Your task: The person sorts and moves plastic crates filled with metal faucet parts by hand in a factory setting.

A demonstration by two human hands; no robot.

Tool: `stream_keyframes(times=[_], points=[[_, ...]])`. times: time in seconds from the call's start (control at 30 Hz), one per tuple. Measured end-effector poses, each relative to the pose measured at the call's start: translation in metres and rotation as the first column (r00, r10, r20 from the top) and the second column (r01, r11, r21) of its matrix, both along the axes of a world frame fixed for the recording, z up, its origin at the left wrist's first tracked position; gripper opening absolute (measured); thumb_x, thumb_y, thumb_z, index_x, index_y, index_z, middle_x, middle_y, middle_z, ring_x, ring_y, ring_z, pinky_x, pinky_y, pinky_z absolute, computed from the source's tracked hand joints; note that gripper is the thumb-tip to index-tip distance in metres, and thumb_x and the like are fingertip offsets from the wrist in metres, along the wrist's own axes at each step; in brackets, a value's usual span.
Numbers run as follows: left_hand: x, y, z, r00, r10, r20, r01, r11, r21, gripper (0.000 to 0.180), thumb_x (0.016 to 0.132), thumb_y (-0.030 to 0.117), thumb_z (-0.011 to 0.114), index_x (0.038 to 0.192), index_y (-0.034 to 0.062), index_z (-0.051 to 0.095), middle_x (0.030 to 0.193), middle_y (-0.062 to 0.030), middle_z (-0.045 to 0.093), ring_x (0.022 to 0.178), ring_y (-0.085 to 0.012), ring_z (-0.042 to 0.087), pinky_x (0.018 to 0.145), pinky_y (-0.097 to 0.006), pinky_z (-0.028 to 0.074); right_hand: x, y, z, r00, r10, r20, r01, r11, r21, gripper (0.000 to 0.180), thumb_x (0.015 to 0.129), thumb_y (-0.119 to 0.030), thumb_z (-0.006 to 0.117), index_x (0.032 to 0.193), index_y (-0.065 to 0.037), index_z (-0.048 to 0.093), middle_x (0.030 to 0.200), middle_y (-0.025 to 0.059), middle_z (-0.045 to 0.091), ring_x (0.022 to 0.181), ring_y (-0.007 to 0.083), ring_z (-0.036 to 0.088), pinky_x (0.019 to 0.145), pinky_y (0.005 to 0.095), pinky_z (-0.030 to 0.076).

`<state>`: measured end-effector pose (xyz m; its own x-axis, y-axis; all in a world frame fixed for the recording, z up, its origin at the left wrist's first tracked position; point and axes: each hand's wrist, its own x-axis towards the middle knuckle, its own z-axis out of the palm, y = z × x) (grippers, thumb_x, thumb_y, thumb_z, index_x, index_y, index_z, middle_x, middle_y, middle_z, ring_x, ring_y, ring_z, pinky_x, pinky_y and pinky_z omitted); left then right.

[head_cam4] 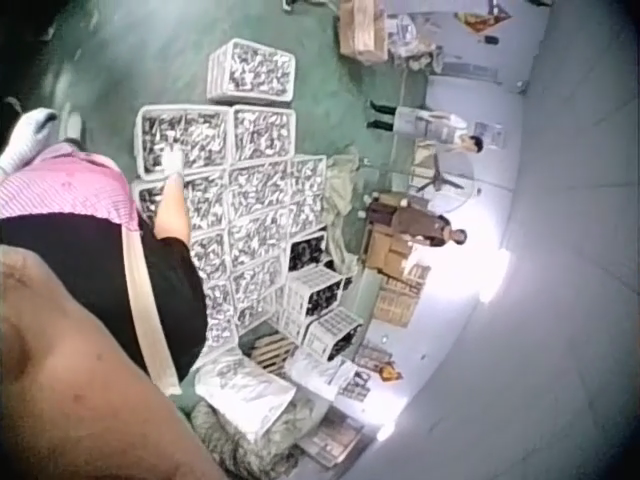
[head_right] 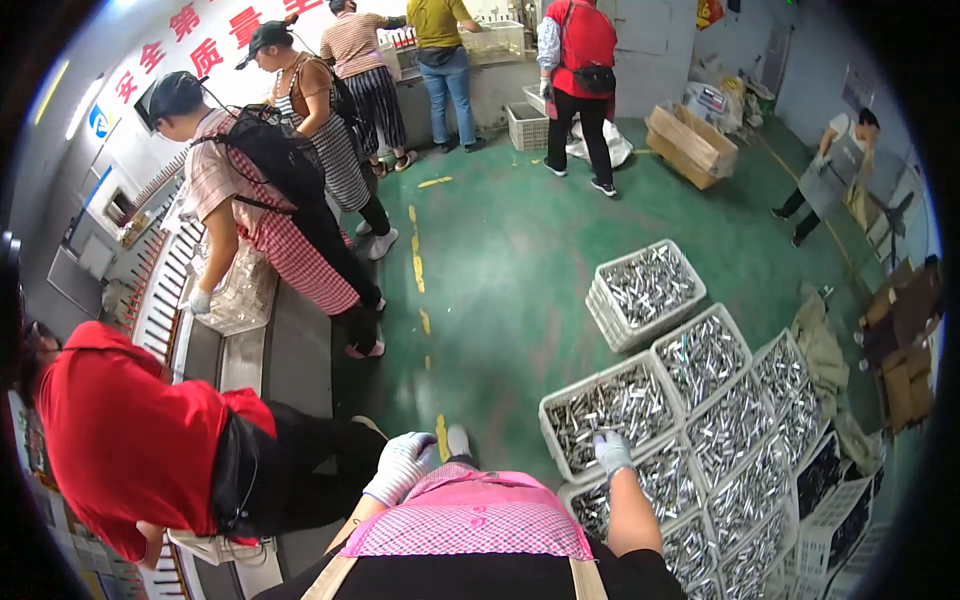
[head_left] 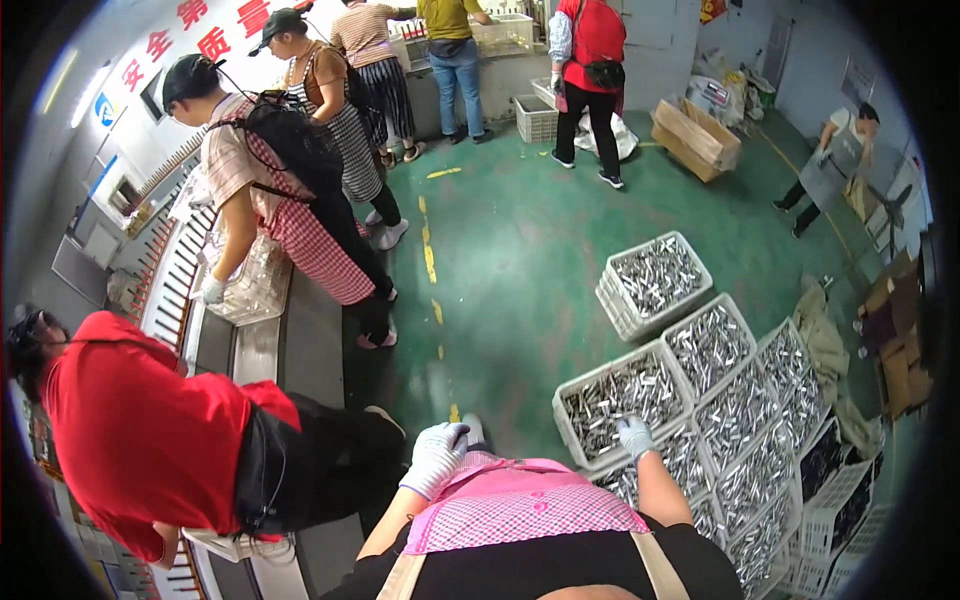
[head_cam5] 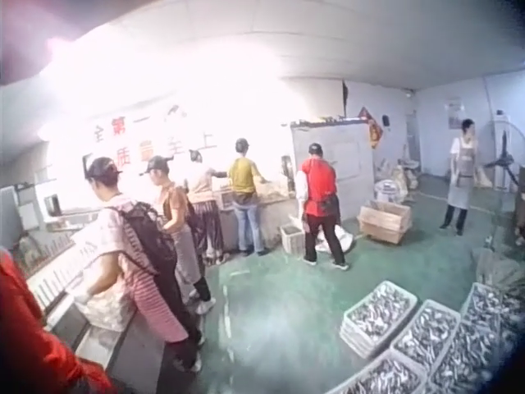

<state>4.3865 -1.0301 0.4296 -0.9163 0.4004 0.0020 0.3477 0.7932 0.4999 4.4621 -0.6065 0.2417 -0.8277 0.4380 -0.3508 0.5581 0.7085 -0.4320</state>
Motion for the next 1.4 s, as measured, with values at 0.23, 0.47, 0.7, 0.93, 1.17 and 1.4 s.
stream_keyframes(times=[0.23,0.47,0.7,0.93,1.17,1.4], points=[[-0.182,0.034,-0.024,0.945,-0.312,0.092,0.314,0.949,-0.004,0.018,0.079,0.023,0.055,0.09,0.0109,0.062,0.084,-0.012,0.062,0.082,-0.0297,0.06,0.074,-0.039,0.047,-0.138,-0.056,0.001,0.997,-0.073,0.002,0.073,0.981,-0.181,0.036,0.084,-0.034,0.046,0.099,-0.006,0.062,0.099,0.0241,0.06,0.094,0.0391,0.057,0.084,0.0427,0.044],[-0.368,0.1,-0.01,0.83,-0.527,0.18,0.556,0.802,-0.218,0.021,0.081,0.024,0.054,0.094,0.0103,0.063,0.09,-0.0117,0.064,0.086,-0.0297,0.06,0.077,-0.04,0.046,-0.136,-0.082,0.018,0.944,-0.276,0.181,0.307,0.934,-0.18,0.031,0.085,-0.026,0.045,0.092,0.0,0.061,0.087,0.0271,0.06,0.08,0.0403,0.06,0.071,0.0446,0.049],[-0.451,0.237,-0.026,0.662,-0.708,0.248,0.735,0.677,-0.028,0.021,0.081,0.022,0.054,0.095,0.0091,0.062,0.092,-0.0121,0.064,0.089,-0.0298,0.059,0.079,-0.04,0.046,-0.11,-0.058,-0.01,0.539,-0.726,0.427,0.802,0.597,0.002,0.033,0.081,-0.031,0.048,0.095,-0.007,0.066,0.099,0.0217,0.061,0.095,0.0377,0.058,0.084,0.0444,0.045],[-0.484,0.356,-0.073,0.62,-0.589,0.518,0.688,0.726,0.003,0.024,0.082,0.022,0.051,0.099,0.0085,0.063,0.098,-0.0149,0.063,0.092,-0.0319,0.059,0.081,-0.04,0.046,-0.215,0.067,-0.042,0.621,-0.595,0.51,0.733,0.671,-0.109,0.04,0.081,-0.033,0.048,0.1,-0.001,0.062,0.1,0.0248,0.061,0.095,0.0378,0.059,0.088,0.0431,0.044],[-0.584,0.529,-0.097,0.556,-0.657,0.509,0.738,0.672,0.062,0.026,0.084,0.028,0.051,0.102,0.0118,0.061,0.09,-0.0202,0.063,0.086,-0.0379,0.059,0.075,-0.043,0.047,-0.373,0.286,-0.028,0.735,-0.676,-0.052,0.668,0.735,-0.118,0.033,0.086,-0.03,0.05,0.108,-0.006,0.057,0.101,0.0213,0.06,0.095,0.0385,0.057,0.083,0.0427,0.045],[-0.682,0.639,-0.245,0.575,-0.413,0.706,0.503,0.86,0.093,0.029,0.084,0.021,0.057,0.11,0.0102,0.058,0.096,-0.0181,0.061,0.091,-0.0302,0.059,0.081,-0.036,0.045,-0.422,0.372,-0.081,0.551,-0.827,0.108,0.829,0.529,-0.182,0.034,0.086,-0.025,0.049,0.112,-0.005,0.054,0.103,0.0227,0.059,0.097,0.039,0.056,0.087,0.043,0.043]])
